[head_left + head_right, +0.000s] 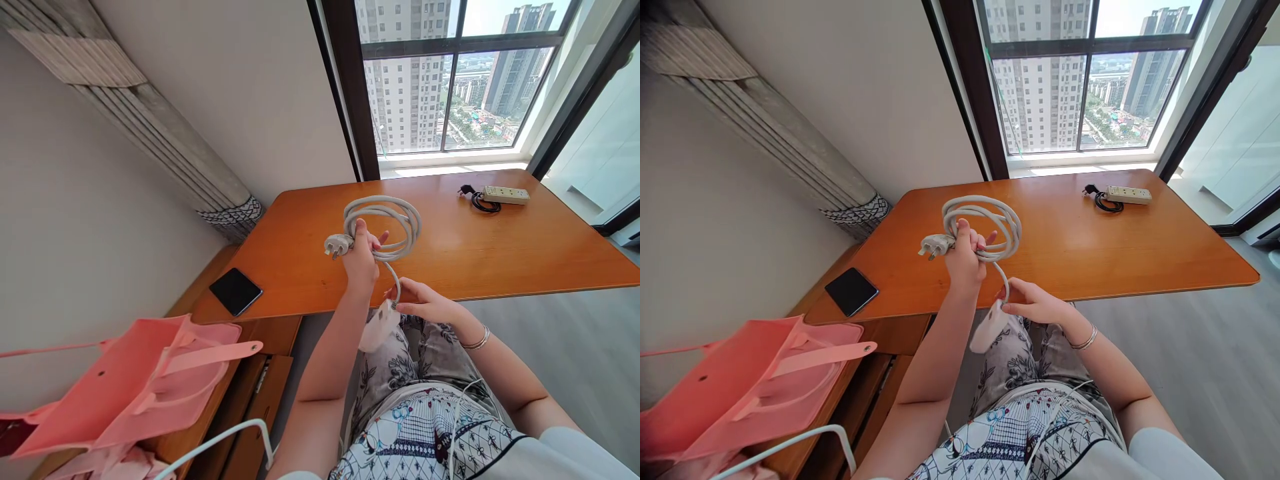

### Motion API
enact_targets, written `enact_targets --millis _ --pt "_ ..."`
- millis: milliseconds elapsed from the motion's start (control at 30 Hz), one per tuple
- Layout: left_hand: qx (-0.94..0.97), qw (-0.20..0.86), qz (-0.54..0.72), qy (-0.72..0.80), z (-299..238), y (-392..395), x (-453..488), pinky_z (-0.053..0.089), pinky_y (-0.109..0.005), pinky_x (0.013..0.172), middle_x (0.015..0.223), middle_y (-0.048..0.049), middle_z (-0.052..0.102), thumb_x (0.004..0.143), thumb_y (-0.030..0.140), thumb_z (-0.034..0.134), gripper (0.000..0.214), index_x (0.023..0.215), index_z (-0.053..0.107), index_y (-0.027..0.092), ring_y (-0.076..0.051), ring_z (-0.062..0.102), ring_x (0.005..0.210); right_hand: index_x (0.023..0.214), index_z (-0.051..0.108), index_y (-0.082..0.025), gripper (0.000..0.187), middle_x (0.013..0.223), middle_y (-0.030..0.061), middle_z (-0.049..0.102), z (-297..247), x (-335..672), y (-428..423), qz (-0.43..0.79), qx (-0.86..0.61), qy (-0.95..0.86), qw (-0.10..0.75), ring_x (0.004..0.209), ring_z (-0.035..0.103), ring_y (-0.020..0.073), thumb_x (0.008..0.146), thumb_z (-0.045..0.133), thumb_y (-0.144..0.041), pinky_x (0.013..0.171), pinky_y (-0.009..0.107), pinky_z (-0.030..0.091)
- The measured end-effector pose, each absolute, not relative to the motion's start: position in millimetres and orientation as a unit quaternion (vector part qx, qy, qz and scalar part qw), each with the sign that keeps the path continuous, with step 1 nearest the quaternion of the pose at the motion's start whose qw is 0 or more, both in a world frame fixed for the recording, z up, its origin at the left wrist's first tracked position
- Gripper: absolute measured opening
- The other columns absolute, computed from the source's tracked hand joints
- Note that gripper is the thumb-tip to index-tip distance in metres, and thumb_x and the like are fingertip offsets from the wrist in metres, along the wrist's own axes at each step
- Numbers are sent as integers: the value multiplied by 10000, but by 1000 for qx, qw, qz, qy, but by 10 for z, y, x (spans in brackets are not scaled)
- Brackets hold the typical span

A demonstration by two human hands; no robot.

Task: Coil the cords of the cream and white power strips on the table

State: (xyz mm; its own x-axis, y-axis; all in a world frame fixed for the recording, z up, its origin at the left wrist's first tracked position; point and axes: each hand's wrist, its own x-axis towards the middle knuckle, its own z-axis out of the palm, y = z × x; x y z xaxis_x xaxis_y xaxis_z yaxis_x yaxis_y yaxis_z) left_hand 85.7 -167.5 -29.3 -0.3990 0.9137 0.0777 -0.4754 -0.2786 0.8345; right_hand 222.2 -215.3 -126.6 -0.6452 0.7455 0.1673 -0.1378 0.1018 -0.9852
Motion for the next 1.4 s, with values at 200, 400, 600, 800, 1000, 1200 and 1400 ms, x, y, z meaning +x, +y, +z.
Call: enact_targets --millis 200,400,600,800,1000,1200,1400 --pt "354 454 672 466 -666 -1452 700 534 -240 543 423 104 354 737 466 801 501 562 403 216 -62 390 384 1121 620 -202 378 758 -12 667 -1269 2487 -2104 807 -240 -374 390 657 683 157 796 657 -392 720 316 584" --pt "395 449 601 531 -924 -1288 632 428 -227 426 421 88 378 801 401 733 391 596 453 220 -84 416 342 1292 583 -199 616 1211 124 707 -1234 2715 -2127 816 -242 -268 451 934 724 184 954 344 -655 625 255 594" --pt "354 533 568 517 -1060 -1216 737 418 -207 420 466 110 356 801 404 750 396 645 443 208 -47 348 339 1268 614 -232 504 1341 102 665 -1345 2622 -2178 786 -219 -246 524 1025 706 136 999 343 -560 737 224 612" --pt "291 579 558 519 -1151 -1190 798 382 -178 408 471 128 320 827 408 732 410 687 400 213 -32 300 346 1375 551 -232 729 1554 122 477 -1313 2492 -2300 772 -178 -268 548 1215 641 228 910 358 -759 837 298 613" --pt "310 551 560 535 -1194 -1174 787 367 -182 401 477 130 334 788 443 755 415 705 420 213 -39 331 345 1424 506 -312 722 1527 87 508 -1415 2525 -2299 781 -174 -286 527 984 680 175 857 477 -758 578 208 570" --pt "331 498 594 538 -1230 -1217 834 375 -203 413 459 120 349 798 422 703 369 663 429 215 -50 352 337 1338 552 -315 663 1416 89 605 -1409 2465 -2306 729 -254 -314 553 1037 698 234 764 688 -618 682 298 591" --pt "329 495 614 520 -1181 -1357 931 323 -209 413 452 117 341 747 411 725 349 663 449 214 -51 335 350 1125 509 -268 691 931 65 721 -1404 2413 -2209 602 -420 -382 561 757 687 232 664 761 -718 575 306 520"
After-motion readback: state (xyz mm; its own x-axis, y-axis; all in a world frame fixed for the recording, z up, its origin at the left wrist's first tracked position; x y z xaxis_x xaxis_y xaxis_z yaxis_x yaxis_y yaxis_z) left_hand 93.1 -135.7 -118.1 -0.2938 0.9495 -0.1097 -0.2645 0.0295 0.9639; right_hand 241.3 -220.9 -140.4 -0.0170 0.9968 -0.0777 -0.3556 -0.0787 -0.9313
